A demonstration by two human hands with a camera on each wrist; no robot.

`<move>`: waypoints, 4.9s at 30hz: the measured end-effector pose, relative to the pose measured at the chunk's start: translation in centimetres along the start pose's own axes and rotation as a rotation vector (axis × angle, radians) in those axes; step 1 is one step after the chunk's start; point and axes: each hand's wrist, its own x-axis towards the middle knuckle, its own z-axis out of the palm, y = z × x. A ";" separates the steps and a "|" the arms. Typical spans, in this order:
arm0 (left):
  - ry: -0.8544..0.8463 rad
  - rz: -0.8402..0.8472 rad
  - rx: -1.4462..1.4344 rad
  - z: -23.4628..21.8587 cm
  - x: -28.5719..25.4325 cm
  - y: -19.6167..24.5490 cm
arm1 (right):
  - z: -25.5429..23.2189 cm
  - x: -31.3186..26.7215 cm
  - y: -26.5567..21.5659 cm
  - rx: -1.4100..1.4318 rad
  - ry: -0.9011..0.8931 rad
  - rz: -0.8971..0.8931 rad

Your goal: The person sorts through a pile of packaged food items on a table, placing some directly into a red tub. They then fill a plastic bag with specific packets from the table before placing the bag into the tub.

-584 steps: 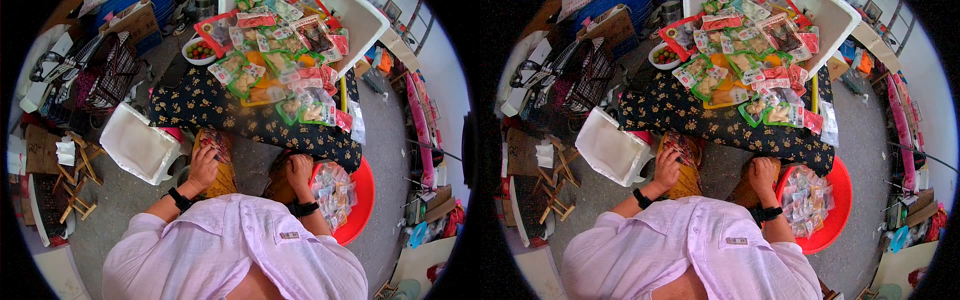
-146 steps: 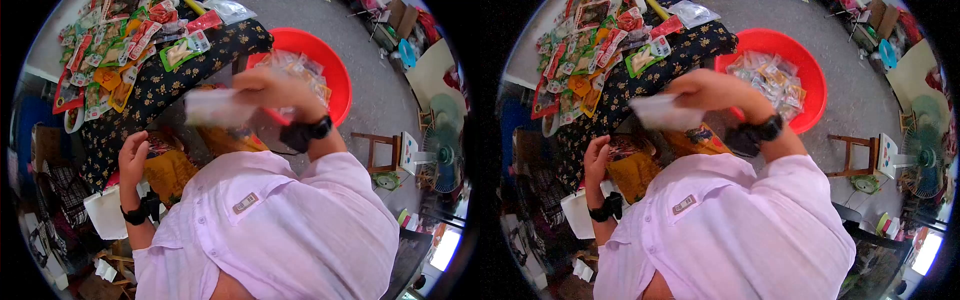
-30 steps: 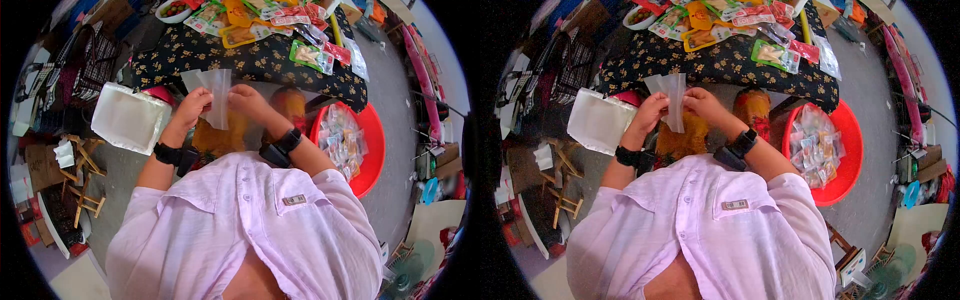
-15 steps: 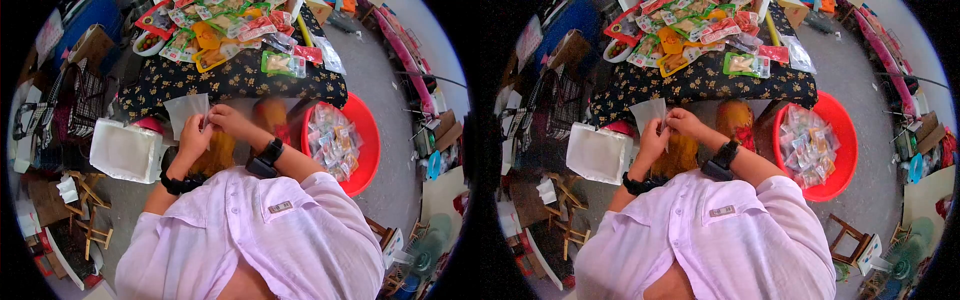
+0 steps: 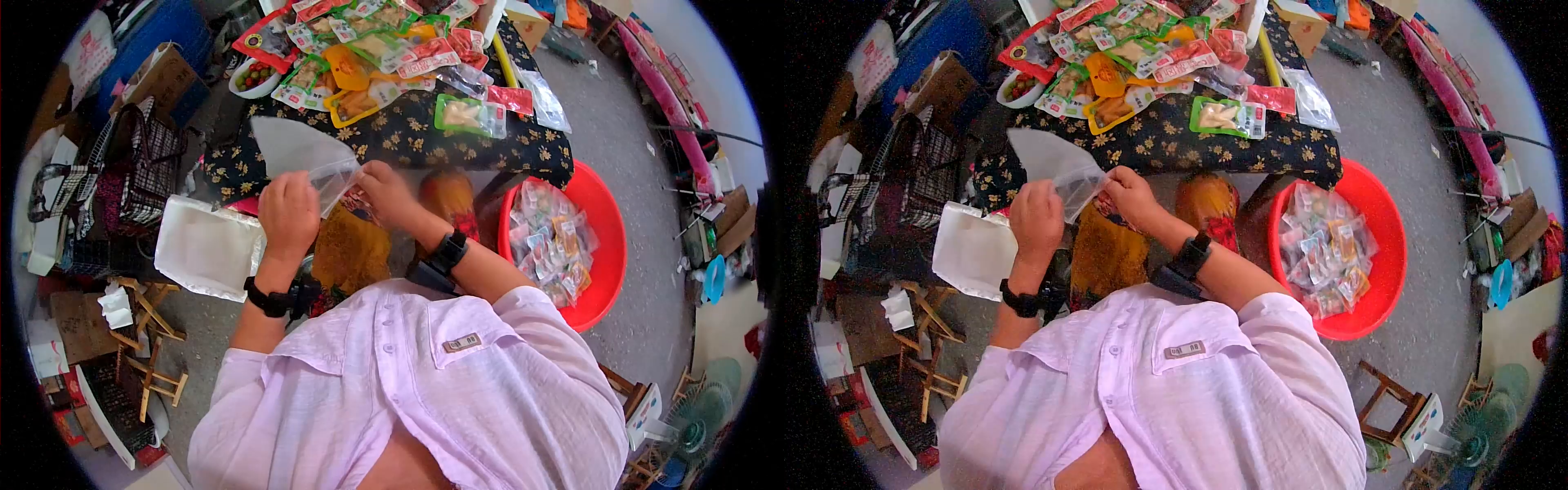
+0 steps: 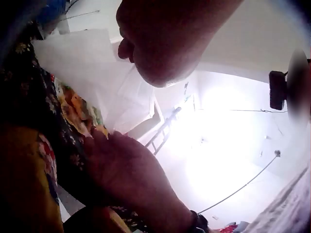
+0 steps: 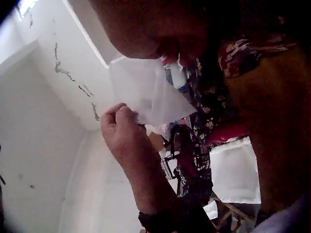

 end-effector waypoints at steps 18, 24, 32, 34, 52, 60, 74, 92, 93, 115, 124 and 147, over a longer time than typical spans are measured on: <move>-0.070 -0.040 0.168 7.4 6.6 -0.5 | -21.6 3.4 -5.2 -0.952 0.866 -0.543; -0.041 -0.006 0.236 5.3 9.3 -0.8 | -22.5 4.3 -5.9 -1.019 0.919 -0.278; -0.307 -0.084 0.075 10.5 6.4 0.4 | -23.2 6.1 -5.7 -0.990 0.843 -0.147; -0.353 -0.168 -0.002 12.0 5.4 1.1 | -24.0 6.6 -4.9 -0.789 0.815 -0.095; -0.507 -0.444 -0.429 13.6 6.1 2.0 | -11.4 1.2 -6.1 0.324 0.309 -0.158; -0.464 -0.482 -0.426 13.7 6.1 2.3 | -9.3 1.1 -4.9 0.161 0.369 -0.097; -0.454 -0.375 -0.319 12.6 5.7 3.3 | -8.2 8.1 -0.6 0.207 0.158 -0.089; -0.424 -0.285 -0.338 11.6 5.2 2.9 | -7.2 9.4 -0.9 -0.244 0.112 0.087; -0.450 -0.301 -0.325 11.5 5.5 2.8 | -7.0 9.6 -1.2 -0.204 0.108 0.092; -0.273 -0.209 -0.341 14.4 3.6 1.1 | -10.1 22.1 -7.8 0.164 0.653 -0.024; -0.371 -0.239 -0.344 13.0 4.1 1.7 | -11.6 19.2 -6.7 0.186 0.429 -0.249; -0.308 -0.427 -0.486 13.6 4.0 0.9 | -12.2 1.0 -5.6 -1.362 0.342 -0.336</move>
